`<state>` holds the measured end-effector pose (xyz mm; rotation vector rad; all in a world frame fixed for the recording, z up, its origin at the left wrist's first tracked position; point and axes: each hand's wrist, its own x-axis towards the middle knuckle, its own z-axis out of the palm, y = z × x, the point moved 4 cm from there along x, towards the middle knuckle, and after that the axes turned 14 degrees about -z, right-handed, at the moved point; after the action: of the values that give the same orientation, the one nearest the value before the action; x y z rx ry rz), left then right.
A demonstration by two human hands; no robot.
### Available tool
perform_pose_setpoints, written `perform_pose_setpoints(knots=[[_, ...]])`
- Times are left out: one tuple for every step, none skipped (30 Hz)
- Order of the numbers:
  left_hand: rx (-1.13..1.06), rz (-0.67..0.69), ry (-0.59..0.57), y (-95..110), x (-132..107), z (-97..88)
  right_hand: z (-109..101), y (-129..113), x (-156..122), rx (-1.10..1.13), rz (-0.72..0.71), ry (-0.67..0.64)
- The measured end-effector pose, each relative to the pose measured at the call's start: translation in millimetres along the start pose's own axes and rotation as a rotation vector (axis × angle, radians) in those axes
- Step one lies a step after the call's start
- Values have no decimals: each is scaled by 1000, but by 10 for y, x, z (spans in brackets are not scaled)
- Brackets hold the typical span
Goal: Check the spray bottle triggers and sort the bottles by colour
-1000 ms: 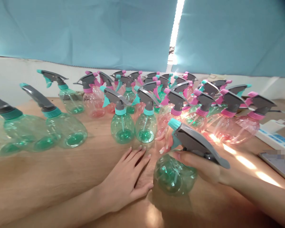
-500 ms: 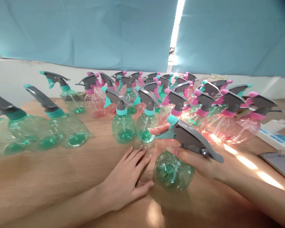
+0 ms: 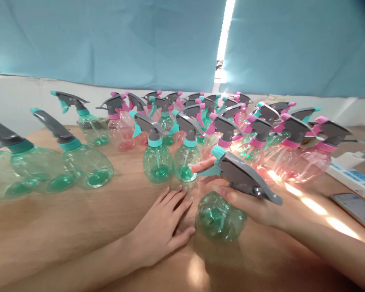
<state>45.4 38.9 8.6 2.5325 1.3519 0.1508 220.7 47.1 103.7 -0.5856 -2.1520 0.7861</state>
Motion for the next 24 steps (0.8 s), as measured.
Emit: perform_pose_setpoints(knots=[[-4, 0, 3, 1, -1, -4, -5, -11, 5, -8, -4, -8], [-11, 2, 9, 1, -2, -7, -10, -17, 6, -20, -5, -17], [-19, 5, 18, 2, -3, -11, -13, -17, 3, -31, -3, -27], [-25, 9, 26, 3, -4, -14, -14, -16, -2, -37, -7, -36], [-29, 12, 32, 3, -3, -16, -13, -10, -7, -37, -8, -38], [-31, 13, 33, 3, -2, -16, -10, -2, -12, -29, -5, -32], [-31, 14, 31, 3, 0, -14, -10, 5, -15, -18, 0, -6], [-31, 13, 27, 3, 1, -12, -10, 10, -14, -3, 4, 30], [-29, 12, 22, 3, 3, -10, -6, 12, -11, 12, 9, 63], [-27, 12, 18, 3, 3, -9, 2, 11, -5, 29, 14, 88], [-25, 12, 16, 2, 2, -8, 11, 7, 4, 43, 19, 108], [-22, 14, 17, 3, 0, -9, 21, 1, 14, 54, 22, 126], [-18, 14, 19, 3, -3, -10, 32, -3, 24, 61, 29, 139], [-14, 14, 21, 4, -5, -11, 41, -5, 33, 63, 39, 155], [-10, 14, 22, 4, -7, -11, 45, -4, 40, 62, 46, 181], [-6, 13, 20, 5, -9, -11, 48, -1, 45, 58, 53, 209], [-4, 10, 18, 5, -9, -11, 54, 6, 49, 52, 58, 229], [-3, 9, 16, 5, -8, -10, 61, 13, 51, 48, 59, 242], [-5, 8, 13, 6, -7, -10, 68, 21, 52, 44, 55, 253], [-7, 9, 13, 7, -5, -9, 73, 29, 51, 42, 47, 263], [-10, 9, 13, 7, -4, -10, 76, 36, 49, 39, 39, 274], [-12, 11, 15, 7, -2, -10, 76, 41, 46, 36, 30, 284], [-13, 12, 16, 7, -2, -10, 74, 44, 43, 35, 21, 292], [-13, 13, 18, 8, -1, -10, 72, 45, 40, 35, 16, 294]])
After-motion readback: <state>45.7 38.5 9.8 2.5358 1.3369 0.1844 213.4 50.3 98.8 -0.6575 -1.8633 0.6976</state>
